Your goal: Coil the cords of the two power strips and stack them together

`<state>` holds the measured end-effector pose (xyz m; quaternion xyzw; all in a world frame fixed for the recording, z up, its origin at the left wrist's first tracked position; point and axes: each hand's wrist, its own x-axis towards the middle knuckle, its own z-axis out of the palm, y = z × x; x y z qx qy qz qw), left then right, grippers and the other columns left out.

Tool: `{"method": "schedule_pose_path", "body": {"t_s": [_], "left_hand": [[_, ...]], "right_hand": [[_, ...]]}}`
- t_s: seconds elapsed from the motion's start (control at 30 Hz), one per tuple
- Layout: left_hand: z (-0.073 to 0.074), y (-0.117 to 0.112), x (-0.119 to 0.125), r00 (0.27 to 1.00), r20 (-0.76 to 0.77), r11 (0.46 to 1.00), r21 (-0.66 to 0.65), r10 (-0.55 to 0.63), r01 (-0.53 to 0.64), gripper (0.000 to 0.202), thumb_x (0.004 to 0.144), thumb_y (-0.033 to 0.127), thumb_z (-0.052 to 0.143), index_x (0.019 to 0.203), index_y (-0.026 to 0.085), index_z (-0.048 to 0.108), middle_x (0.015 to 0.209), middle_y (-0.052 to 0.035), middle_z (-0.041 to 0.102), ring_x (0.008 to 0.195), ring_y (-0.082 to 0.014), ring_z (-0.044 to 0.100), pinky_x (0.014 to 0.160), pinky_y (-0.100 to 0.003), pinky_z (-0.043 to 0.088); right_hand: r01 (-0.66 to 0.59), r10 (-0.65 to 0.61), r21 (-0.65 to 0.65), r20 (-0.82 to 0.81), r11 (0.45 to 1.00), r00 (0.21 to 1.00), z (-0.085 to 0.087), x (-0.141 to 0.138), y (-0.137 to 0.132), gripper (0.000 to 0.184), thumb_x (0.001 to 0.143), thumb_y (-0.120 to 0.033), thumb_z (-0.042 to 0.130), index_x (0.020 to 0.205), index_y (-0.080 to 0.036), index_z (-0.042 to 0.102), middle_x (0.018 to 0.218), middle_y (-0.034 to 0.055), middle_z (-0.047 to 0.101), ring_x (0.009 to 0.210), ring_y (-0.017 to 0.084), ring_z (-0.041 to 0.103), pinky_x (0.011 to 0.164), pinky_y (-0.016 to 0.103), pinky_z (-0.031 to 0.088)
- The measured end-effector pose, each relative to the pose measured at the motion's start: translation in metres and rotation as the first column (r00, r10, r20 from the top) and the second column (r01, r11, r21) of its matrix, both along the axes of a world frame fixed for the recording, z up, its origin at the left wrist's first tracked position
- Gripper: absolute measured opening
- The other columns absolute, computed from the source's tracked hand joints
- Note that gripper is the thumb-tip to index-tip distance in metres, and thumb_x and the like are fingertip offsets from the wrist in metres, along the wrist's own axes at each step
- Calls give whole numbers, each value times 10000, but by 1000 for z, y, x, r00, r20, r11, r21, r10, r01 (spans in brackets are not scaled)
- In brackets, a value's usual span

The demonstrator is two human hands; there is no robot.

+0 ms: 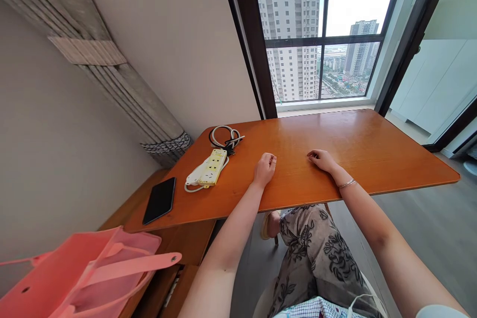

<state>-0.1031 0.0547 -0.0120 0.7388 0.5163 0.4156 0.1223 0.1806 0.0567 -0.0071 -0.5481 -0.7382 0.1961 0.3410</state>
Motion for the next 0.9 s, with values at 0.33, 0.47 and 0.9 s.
{"method": "schedule_pose_path", "body": {"t_s": [0.33, 0.47, 0.9], "left_hand": [[-1, 1, 1, 1000, -17, 1000, 13, 5, -5, 155, 929, 318, 460, 838, 220, 538, 895, -43, 607, 722, -174, 594, 718, -340, 471], [1, 0, 1, 1000, -18, 1000, -1, 2, -2, 151, 928, 315, 459, 838, 220, 535, 904, -45, 610, 715, -172, 601, 720, -343, 474], [-3, 2, 2, 997, 64, 998, -31, 53, -51, 166, 867, 259, 537, 1028, 230, 510, 997, -52, 661, 687, -158, 592, 711, -338, 493]], "right_hand": [[19, -16, -40, 62, 999, 998, 6, -2, -5, 201, 868, -209, 607, 992, -211, 765, 908, 40, 757, 811, 163, 671, 770, 254, 509], [19, -17, -46, 57, 999, 998, 6, -2, -5, 209, 864, -195, 605, 997, -213, 765, 922, 41, 758, 836, 168, 678, 794, 258, 514], [9, -6, -40, 64, 999, 998, 6, -3, -5, 189, 863, -204, 613, 979, -210, 762, 885, 32, 755, 796, 157, 668, 770, 255, 509]]}}
